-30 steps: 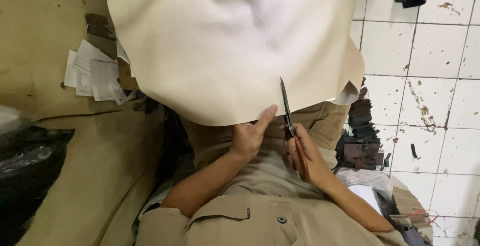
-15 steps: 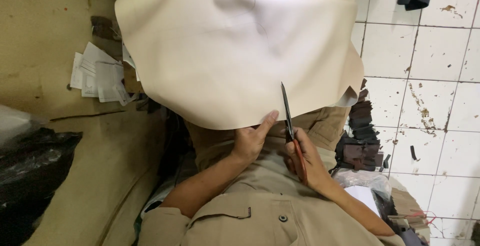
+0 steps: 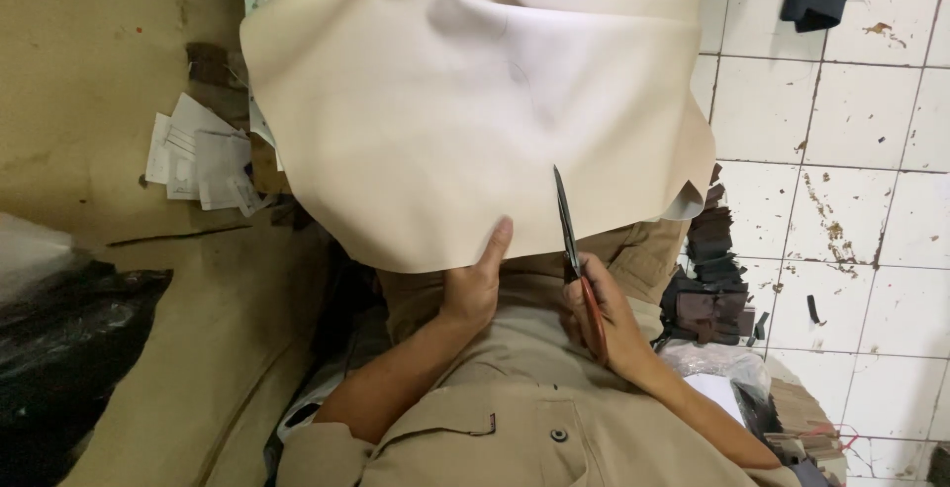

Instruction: Cutting a piece of light-colored leather with large scissors along a curved path on a workbench.

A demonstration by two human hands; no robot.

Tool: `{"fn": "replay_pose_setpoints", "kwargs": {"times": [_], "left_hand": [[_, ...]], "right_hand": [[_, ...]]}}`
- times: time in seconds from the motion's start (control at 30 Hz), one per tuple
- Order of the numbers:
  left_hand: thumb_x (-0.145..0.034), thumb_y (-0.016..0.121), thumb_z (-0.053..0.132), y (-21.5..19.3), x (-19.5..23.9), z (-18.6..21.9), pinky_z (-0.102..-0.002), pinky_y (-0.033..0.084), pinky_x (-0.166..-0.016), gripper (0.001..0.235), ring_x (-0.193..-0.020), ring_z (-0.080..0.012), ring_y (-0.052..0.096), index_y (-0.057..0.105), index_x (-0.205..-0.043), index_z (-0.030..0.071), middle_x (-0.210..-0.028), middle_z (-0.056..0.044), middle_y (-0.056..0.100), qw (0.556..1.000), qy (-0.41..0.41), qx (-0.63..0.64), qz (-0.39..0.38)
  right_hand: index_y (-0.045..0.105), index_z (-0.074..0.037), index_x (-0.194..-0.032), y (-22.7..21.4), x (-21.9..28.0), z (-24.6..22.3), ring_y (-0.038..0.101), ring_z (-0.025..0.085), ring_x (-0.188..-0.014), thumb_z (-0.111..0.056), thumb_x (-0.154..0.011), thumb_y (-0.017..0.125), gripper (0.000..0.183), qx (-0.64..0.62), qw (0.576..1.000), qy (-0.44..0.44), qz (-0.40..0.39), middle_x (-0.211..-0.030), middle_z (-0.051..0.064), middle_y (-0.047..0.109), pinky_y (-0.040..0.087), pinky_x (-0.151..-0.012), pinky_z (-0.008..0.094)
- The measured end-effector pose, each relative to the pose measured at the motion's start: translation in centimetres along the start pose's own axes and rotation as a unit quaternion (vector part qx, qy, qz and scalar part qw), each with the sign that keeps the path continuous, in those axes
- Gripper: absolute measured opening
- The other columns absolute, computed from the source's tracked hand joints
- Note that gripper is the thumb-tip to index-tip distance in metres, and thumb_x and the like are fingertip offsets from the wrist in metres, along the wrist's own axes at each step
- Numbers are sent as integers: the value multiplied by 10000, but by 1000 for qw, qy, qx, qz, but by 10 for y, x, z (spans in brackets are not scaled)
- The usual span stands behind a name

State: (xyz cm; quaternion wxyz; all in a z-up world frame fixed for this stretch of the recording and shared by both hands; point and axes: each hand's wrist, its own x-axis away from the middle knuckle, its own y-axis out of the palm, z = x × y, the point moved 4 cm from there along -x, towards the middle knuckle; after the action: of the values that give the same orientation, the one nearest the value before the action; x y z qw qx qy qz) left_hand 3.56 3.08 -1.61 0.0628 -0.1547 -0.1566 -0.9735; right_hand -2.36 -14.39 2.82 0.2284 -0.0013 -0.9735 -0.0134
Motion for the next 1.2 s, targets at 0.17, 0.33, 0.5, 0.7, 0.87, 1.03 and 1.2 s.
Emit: {"fn": "replay_pose_setpoints", "kwargs": {"times": [0.17, 0.33, 0.5, 0.7, 0.87, 1.03, 1.2], "left_hand": [[-963, 718, 65, 14, -3, 44, -412, 516, -1046, 471, -1160, -129, 565, 573, -1409, 24, -1317, -78, 674, 999, 33, -34, -11], [-965, 705, 47, 16, -3, 53, -434, 515, -1061, 422, -1174, -140, 566, 604, -1374, 25, -1310, -91, 685, 997, 40, -65, -27], [-982, 688, 66, 16, -2, 63, -447, 495, -1060, 412, -1151, -148, 569, 600, -1380, 8, -1292, -97, 687, 995, 40, -81, -40], [-963, 704, 48, 16, 0, 54, -467, 501, -1050, 421, -1158, -169, 584, 602, -1365, -23, -1261, -129, 700, 994, 50, -91, -41], [-943, 732, 49, 14, 0, 49, -453, 509, -1025, 460, -1146, -150, 561, 586, -1367, -55, -1284, -138, 682, 991, 69, -104, -44], [-942, 741, 69, 16, 0, 56, -458, 510, -1018, 483, -1160, -148, 556, 575, -1371, -78, -1304, -145, 675, 989, 69, -121, -48], [-927, 757, 69, 18, -2, 78, -456, 515, -1026, 472, -1139, -160, 596, 596, -1342, -86, -1277, -146, 691, 982, 95, -155, -41]], "right_hand": [[621, -16, -1173, 10, -12, -39, 536, 173, -409, -371, -1046, 460, 410, 11, 1000, 8, 8, -576, 61, 490, 450, -389, 305], [644, -43, -1160, 7, -14, -31, 540, 164, -428, -379, -1035, 496, 388, 20, 1000, 9, 18, -590, 54, 495, 463, -411, 298], [655, -41, -1196, 2, -13, -13, 497, 157, -509, -364, -1042, 523, 381, 50, 998, -24, 34, -609, 70, 513, 450, -480, 319], [643, -39, -1188, 10, -22, -72, 527, 166, -412, -385, -1049, 456, 418, 62, 998, -19, 12, -525, 83, 533, 470, -446, 310], [621, -36, -1207, 7, -34, -66, 539, 178, -372, -368, -1050, 415, 421, 40, 999, -4, -3, -471, 80, 530, 460, -409, 298], [648, -50, -1175, -1, -34, -47, 539, 150, -364, -370, -1039, 485, 383, 17, 1000, 10, 12, -467, 68, 522, 458, -400, 262], [660, -42, -1130, -6, -35, -40, 535, 154, -334, -295, -1041, 525, 301, 25, 1000, -10, 14, -476, 61, 516, 466, -367, 269]]}}
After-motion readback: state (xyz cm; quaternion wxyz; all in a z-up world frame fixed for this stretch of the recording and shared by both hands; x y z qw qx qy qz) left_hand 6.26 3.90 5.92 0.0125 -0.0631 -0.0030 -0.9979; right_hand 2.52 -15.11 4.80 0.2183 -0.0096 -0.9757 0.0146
